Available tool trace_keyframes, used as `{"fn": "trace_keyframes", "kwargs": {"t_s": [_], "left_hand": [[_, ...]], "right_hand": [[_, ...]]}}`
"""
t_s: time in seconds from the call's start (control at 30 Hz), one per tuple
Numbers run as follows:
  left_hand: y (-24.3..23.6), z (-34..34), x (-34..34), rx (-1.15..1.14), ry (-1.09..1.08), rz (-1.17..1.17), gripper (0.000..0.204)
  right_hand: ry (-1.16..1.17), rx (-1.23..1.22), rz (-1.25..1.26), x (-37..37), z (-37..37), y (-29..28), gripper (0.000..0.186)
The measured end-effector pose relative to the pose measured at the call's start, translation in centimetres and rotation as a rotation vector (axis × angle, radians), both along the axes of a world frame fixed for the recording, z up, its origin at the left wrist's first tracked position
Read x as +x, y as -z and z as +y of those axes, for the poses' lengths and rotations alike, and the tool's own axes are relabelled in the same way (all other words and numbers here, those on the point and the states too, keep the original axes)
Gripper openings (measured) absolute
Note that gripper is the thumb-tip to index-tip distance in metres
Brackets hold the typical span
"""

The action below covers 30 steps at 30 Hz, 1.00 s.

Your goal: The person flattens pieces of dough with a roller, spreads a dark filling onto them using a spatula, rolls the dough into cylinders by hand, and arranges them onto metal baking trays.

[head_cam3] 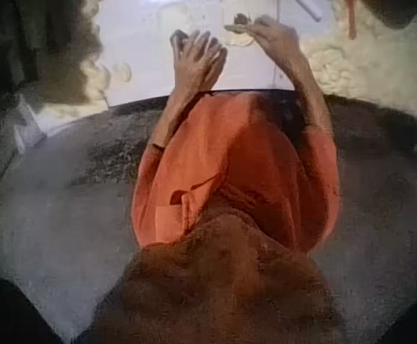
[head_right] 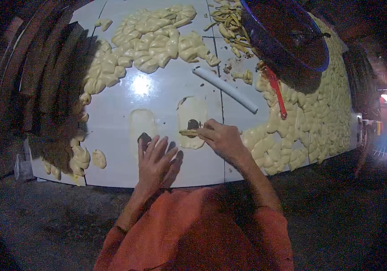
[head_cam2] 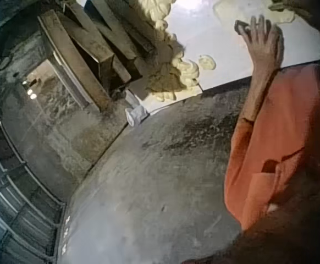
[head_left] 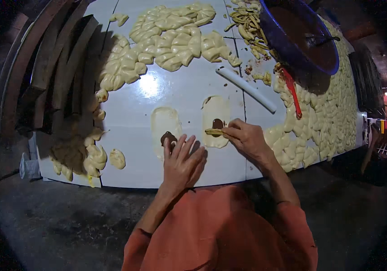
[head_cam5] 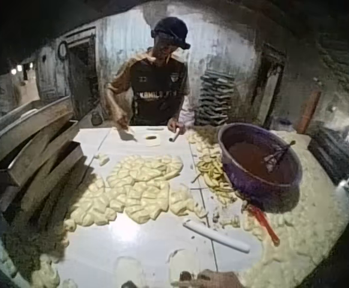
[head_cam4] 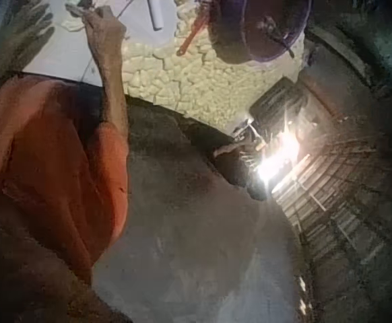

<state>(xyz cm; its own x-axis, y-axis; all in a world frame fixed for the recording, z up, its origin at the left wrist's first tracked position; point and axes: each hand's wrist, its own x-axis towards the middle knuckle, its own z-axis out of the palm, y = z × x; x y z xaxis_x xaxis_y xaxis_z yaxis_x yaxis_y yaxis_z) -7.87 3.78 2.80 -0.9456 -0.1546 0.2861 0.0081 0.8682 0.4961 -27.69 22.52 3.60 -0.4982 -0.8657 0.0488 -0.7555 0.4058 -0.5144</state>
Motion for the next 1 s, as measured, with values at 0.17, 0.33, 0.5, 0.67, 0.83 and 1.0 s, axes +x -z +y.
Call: {"fn": "trace_keyframes", "kwargs": {"t_s": [0.17, 0.33, 0.5, 0.67, 0.83, 1.0], "left_hand": [[-0.3, 0.3, -3.1, 0.009, 0.08, -0.069, 0.033], [0.9, 0.0, -3.7, -0.007, 0.118, -0.047, 0.025], [2.0, -0.2, -4.6, -0.017, 0.168, -0.016, 0.022], [1.4, -0.5, -5.0, 0.017, 0.103, 0.007, 0.015], [0.8, -1.6, -7.5, 0.042, -0.1, -0.104, 0.014], [1.6, -2.5, -7.9, -0.019, -0.131, -0.079, 0.011]], "right_hand": [[0.042, -0.079, 0.016, 0.7, 0.2, -0.4, 0.021], [-0.095, -0.068, 0.108, 1.5, 1.4, -0.3, 0.023], [-0.081, -0.085, 0.214, 2.6, 1.7, 2.6, 0.026], [-0.041, -0.27, 0.115, 2.1, 1.6, 1.0, 0.013], [0.323, -0.241, -0.252, 0.8, -0.2, 1.0, 0.017], [0.252, -0.139, -0.076, -0.1, -0.5, 2.1, 0.02]]}}
